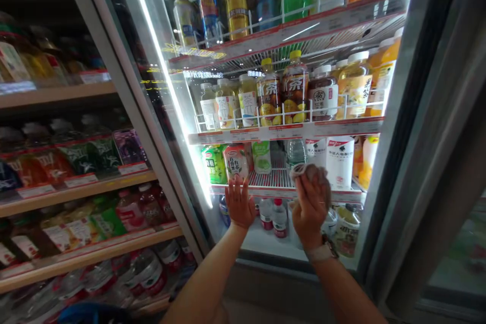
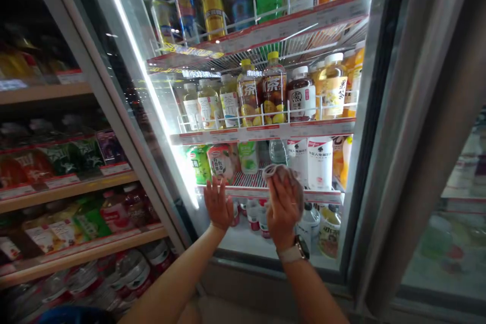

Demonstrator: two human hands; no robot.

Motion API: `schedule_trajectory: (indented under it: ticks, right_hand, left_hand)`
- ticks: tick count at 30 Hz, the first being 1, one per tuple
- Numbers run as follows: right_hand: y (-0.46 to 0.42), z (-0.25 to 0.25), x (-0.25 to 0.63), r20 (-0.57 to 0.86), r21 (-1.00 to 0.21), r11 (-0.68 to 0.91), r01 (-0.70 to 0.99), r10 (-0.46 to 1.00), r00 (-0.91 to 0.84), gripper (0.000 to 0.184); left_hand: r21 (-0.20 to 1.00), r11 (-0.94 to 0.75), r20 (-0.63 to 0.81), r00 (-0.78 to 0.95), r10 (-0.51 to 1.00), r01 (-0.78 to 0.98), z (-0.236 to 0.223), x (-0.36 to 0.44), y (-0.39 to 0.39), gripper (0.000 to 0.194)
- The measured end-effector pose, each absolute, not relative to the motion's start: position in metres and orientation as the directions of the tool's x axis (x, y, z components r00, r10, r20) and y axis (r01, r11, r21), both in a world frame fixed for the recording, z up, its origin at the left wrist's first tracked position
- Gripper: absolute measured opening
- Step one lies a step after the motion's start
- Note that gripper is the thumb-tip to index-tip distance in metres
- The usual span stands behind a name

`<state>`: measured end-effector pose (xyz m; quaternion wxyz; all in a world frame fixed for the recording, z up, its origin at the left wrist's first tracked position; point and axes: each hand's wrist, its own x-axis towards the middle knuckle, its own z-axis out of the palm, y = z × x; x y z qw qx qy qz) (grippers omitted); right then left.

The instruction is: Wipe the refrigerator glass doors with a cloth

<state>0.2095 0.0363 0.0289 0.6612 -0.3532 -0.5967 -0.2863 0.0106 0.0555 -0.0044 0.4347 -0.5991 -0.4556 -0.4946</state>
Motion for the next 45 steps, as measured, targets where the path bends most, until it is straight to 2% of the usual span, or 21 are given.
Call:
schedule_trajectory:
  ticks: [5,9,14,17,22,25,29,32,37,45]
  right_hand:
    - [0.024,-0.014,0.172,0.965,0.075,0.736,0.672,0.116,-0.235,0.061]
    - [0.022,-0.04,0.164,0.937,0.11,0.771,0.627,0.129,-0.323,0.063]
    - [0.028,-0.029,0.18,0.893,0.221,0.762,0.608,0.092,-0.44,0.048]
    - [0.03,-0.008,0.196,0.917,0.212,0.708,0.673,0.093,-0.387,0.047]
    - [0.034,0.024,0.239,0.985,0.089,0.582,0.808,0.067,-0.157,0.059]
    - [0.037,0.039,0.27,1.0,-0.021,0.515,0.857,0.028,0.008,0.064]
    - [0.041,0.053,0.3,0.954,-0.255,0.41,0.876,-0.041,0.297,0.065]
    - [0.043,0.056,0.301,0.926,-0.331,0.408,0.851,-0.034,0.377,0.067]
    - [0.043,0.047,0.268,0.949,-0.274,0.447,0.851,-0.015,0.314,0.064]
    - [0.032,0.02,0.213,0.997,-0.042,0.583,0.812,0.081,-0.006,0.063]
  left_hand:
    - [-0.083,-0.205,0.989,0.107,0.106,0.975,-0.006,0.009,0.057,0.056]
    - [-0.067,-0.21,0.99,0.091,0.108,0.975,-0.008,0.007,0.059,0.054]
    - [-0.073,-0.236,0.991,0.097,0.091,0.969,-0.003,0.009,0.057,0.054]
    - [-0.095,-0.227,0.989,0.118,0.094,0.969,0.001,0.01,0.055,0.056]
    - [-0.103,-0.224,0.987,0.128,0.1,0.969,0.004,0.012,0.052,0.059]
    - [-0.104,-0.228,0.986,0.13,0.102,0.968,0.004,0.012,0.052,0.06]
    - [-0.095,-0.237,0.987,0.122,0.103,0.967,0.003,0.013,0.052,0.059]
    - [-0.094,-0.25,0.987,0.123,0.101,0.964,0.002,0.013,0.052,0.059]
    - [-0.089,-0.245,0.988,0.117,0.103,0.965,0.001,0.012,0.052,0.059]
    - [-0.096,-0.23,0.984,0.127,0.122,0.969,-0.001,0.011,0.052,0.059]
